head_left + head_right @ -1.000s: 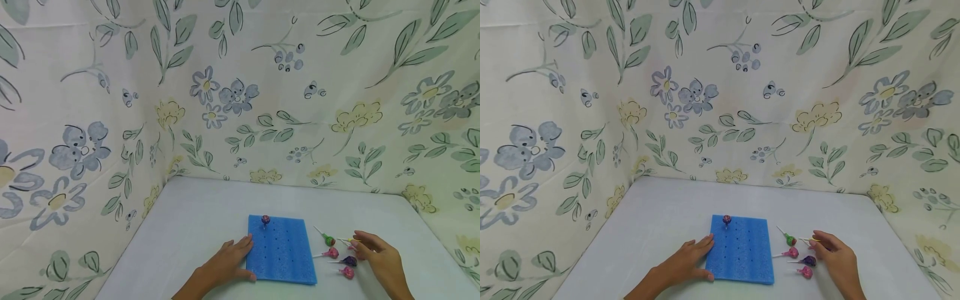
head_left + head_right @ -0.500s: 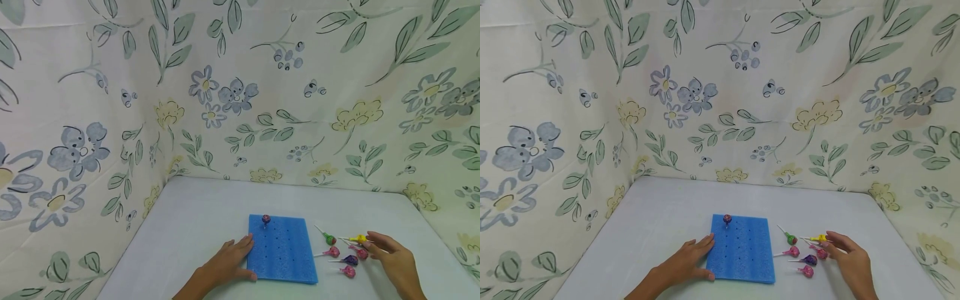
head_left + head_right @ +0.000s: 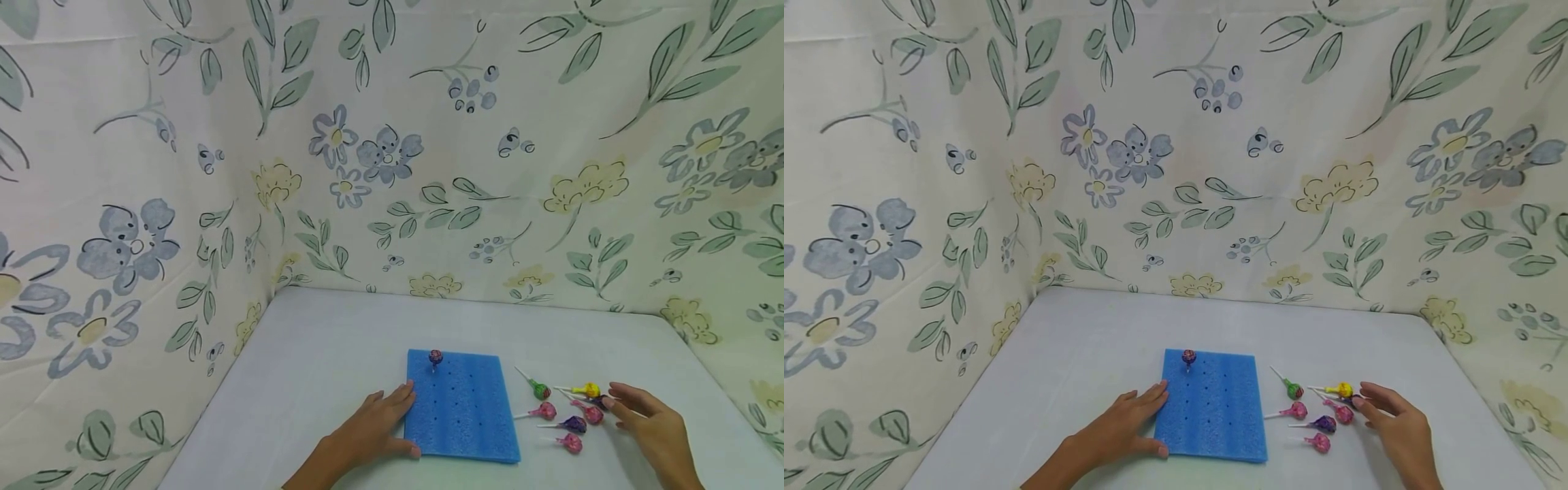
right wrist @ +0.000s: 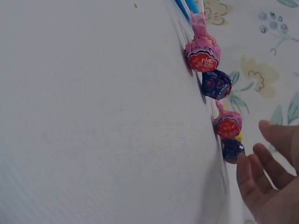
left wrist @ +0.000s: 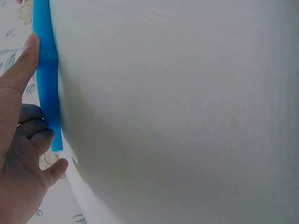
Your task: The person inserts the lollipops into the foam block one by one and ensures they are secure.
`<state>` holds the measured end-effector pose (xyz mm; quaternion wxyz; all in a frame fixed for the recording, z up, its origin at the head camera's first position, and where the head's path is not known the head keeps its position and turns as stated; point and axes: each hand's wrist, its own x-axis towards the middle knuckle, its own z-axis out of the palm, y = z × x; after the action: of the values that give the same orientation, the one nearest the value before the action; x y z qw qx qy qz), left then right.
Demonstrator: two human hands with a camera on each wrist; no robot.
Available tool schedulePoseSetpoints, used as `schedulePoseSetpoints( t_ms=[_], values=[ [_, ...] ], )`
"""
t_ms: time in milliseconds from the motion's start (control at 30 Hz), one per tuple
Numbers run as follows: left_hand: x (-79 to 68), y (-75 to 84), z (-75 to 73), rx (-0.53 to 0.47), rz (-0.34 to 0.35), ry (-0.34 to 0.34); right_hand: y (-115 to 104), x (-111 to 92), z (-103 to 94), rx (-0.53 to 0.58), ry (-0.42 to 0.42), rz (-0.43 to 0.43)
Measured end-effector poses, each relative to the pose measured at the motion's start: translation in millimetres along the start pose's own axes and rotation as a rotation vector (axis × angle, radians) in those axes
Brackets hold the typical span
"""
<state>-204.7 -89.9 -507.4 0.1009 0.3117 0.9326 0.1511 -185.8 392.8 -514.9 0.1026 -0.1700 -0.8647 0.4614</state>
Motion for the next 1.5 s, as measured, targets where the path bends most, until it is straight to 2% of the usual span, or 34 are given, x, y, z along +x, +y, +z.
schedulePoseSetpoints(
  t_ms=[200,333,667,900,1200,1500],
  values=[
    [0.9,0.3,-0.3,0.001,-0.007,0.0,2.8,9.4,0.8,-0.01,-0.031,0.134],
    [1.1,0.6,-0.4,-0.007,-0.013,-0.005,6.4,13.7,1.8,-0.014,-0.046,0.174],
    [0.1,0.5,-0.7,-0.017,-0.008,-0.007,14.3,20.7,3.9,-0.064,-0.077,0.195],
    [1.5,1.6,-1.4,-0.002,-0.012,-0.007,10.1,18.7,-0.6,-0.133,-0.1,0.136],
    [2.8,1.9,-0.3,0.0,-0.036,-0.017,14.1,21.9,2.1,-0.171,-0.098,0.12],
    [1.5,4.0,-0.8,0.001,-0.028,-0.019,18.1,22.7,-0.6,-0.133,-0.125,0.174]
  ],
)
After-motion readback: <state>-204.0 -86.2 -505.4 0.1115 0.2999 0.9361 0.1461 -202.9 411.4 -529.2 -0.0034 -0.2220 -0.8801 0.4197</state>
